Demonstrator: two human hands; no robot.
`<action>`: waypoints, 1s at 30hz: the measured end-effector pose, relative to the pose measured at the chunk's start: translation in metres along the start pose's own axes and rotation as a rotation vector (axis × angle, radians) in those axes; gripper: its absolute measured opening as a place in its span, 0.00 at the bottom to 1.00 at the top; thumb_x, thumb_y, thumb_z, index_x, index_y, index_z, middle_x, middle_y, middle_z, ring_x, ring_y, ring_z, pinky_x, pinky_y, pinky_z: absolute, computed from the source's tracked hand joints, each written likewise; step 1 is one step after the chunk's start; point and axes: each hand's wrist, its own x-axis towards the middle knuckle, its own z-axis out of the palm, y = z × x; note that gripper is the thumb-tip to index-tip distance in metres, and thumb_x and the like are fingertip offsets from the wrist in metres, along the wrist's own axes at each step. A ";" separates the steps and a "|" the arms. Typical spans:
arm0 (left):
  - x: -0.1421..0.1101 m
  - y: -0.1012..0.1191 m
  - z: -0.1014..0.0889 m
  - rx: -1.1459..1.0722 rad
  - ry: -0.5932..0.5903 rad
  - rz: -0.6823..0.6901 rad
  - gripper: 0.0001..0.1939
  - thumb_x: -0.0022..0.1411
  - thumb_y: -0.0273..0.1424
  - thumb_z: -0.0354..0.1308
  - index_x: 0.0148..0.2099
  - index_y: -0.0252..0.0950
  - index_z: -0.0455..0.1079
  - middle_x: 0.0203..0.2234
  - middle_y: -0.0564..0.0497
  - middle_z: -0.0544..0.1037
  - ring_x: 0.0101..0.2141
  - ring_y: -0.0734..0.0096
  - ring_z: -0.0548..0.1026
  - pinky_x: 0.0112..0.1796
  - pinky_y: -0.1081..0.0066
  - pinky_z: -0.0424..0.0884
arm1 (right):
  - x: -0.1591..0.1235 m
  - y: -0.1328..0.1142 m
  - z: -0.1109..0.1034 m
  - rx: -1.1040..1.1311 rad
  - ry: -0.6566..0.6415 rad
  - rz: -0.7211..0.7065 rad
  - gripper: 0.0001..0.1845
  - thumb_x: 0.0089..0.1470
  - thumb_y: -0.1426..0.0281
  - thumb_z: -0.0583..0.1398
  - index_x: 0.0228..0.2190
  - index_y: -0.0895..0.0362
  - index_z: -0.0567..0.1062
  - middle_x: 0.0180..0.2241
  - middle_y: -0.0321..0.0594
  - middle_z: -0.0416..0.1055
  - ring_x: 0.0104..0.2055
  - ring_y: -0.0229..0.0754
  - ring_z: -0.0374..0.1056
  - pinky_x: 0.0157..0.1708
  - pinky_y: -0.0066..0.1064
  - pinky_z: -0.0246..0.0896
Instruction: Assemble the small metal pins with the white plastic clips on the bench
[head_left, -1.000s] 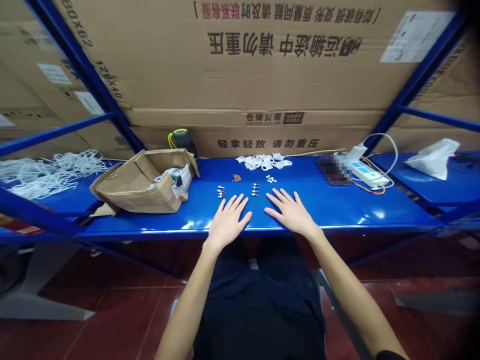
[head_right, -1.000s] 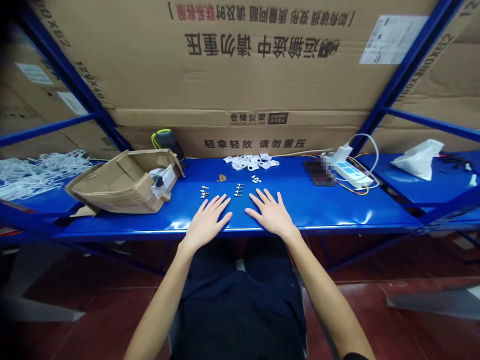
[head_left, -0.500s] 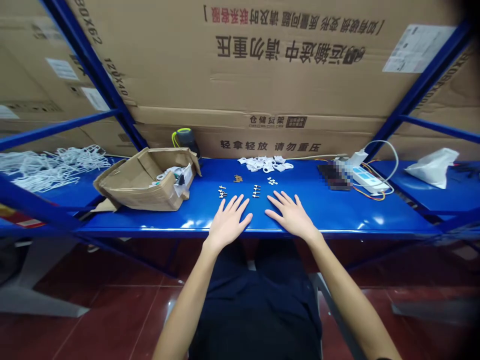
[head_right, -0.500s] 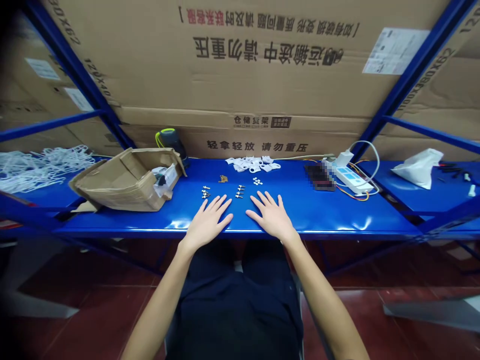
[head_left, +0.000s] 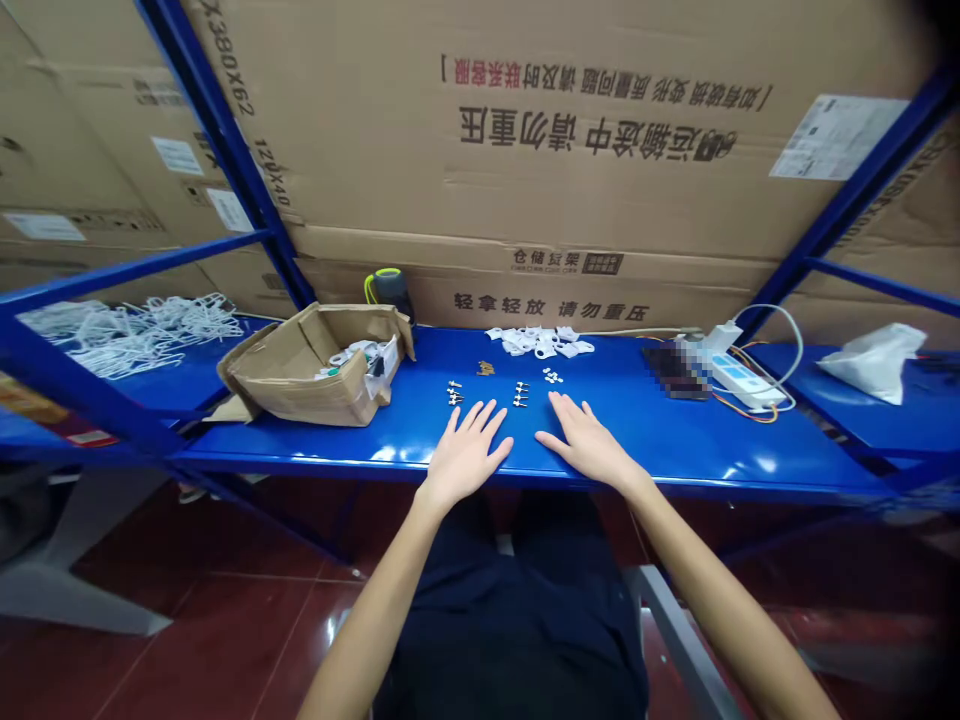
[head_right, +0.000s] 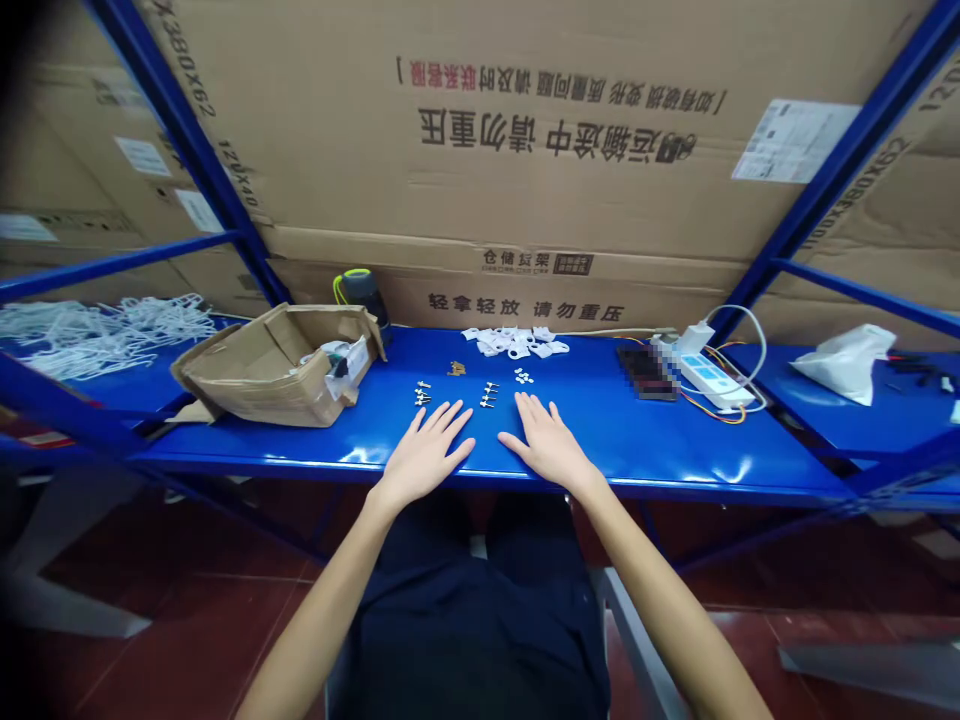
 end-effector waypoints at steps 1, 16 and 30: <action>0.000 0.000 0.000 -0.004 -0.002 -0.001 0.32 0.81 0.48 0.47 0.79 0.45 0.61 0.78 0.49 0.57 0.78 0.49 0.54 0.77 0.39 0.48 | 0.005 -0.003 0.000 0.028 -0.005 -0.020 0.54 0.71 0.37 0.47 0.80 0.60 0.47 0.81 0.53 0.43 0.83 0.57 0.39 0.80 0.55 0.38; -0.001 -0.018 -0.013 -0.526 0.556 -0.124 0.20 0.80 0.40 0.50 0.67 0.41 0.69 0.66 0.42 0.74 0.69 0.58 0.70 0.71 0.53 0.67 | 0.089 -0.081 0.018 0.061 -0.114 -0.147 0.47 0.75 0.44 0.42 0.79 0.63 0.49 0.81 0.54 0.37 0.84 0.55 0.31 0.80 0.57 0.27; 0.079 -0.056 -0.057 -0.212 0.590 -0.152 0.21 0.78 0.35 0.51 0.67 0.37 0.68 0.61 0.38 0.76 0.64 0.52 0.72 0.68 0.52 0.67 | 0.121 -0.093 0.006 0.194 0.009 -0.235 0.44 0.77 0.46 0.42 0.80 0.59 0.47 0.81 0.47 0.38 0.84 0.51 0.34 0.80 0.52 0.34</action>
